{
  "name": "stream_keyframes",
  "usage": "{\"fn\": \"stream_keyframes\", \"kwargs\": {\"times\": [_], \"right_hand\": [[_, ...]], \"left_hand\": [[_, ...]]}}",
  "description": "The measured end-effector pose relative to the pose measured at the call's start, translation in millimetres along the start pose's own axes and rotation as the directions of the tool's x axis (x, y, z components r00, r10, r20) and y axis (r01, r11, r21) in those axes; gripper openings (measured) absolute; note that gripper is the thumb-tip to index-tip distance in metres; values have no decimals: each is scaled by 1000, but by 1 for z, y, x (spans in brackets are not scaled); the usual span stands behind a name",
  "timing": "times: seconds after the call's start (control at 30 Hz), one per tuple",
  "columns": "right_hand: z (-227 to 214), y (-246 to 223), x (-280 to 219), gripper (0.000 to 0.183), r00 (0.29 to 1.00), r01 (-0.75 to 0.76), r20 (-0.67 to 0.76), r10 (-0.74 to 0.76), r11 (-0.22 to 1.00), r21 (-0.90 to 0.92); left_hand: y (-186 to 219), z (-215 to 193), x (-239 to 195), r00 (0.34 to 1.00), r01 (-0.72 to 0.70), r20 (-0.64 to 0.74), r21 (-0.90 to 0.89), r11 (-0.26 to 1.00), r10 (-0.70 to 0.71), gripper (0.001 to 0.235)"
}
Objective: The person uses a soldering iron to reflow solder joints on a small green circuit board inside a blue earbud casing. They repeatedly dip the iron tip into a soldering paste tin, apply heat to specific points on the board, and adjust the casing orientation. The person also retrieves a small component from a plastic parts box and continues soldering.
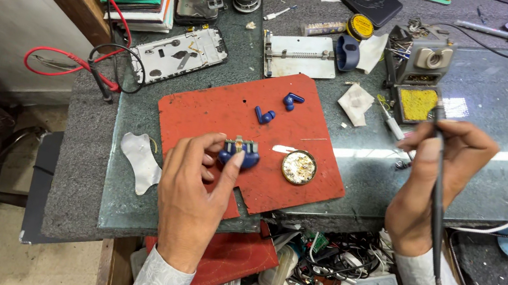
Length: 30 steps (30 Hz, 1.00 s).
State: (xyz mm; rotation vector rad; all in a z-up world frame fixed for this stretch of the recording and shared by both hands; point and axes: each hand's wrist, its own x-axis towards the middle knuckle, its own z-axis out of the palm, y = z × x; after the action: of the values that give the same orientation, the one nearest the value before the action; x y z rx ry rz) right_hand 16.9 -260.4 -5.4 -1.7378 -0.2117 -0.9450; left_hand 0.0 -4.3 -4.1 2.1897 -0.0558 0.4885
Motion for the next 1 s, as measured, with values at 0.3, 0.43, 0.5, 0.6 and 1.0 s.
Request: {"fn": "stream_keyframes", "kwargs": {"times": [0.3, 0.43, 0.5, 0.6, 1.0], "right_hand": [[-44, 42, 26, 10, 991, -120, -47, 125, 989, 89], [-44, 50, 40, 13, 997, -65, 48, 63, 997, 45], [-45, 54, 53, 12, 994, -61, 89, 64, 997, -45], [-45, 62, 70, 15, 986, -57, 148, 76, 991, -125], [-34, 72, 96, 11, 974, 91, 224, -38, 968, -233]], "left_hand": [[4, 2, 1, 1000, -5, 19, 44, 999, 4, 37], [4, 1, 2, 1000, -23, 15, 70, 997, 22, 38], [4, 1, 2, 1000, -26, 13, 67, 997, 25, 38], [3, 2, 2, 1000, -28, 17, 64, 998, 26, 38], [6, 3, 3, 996, -89, 17, 114, 990, 87, 33]]}}
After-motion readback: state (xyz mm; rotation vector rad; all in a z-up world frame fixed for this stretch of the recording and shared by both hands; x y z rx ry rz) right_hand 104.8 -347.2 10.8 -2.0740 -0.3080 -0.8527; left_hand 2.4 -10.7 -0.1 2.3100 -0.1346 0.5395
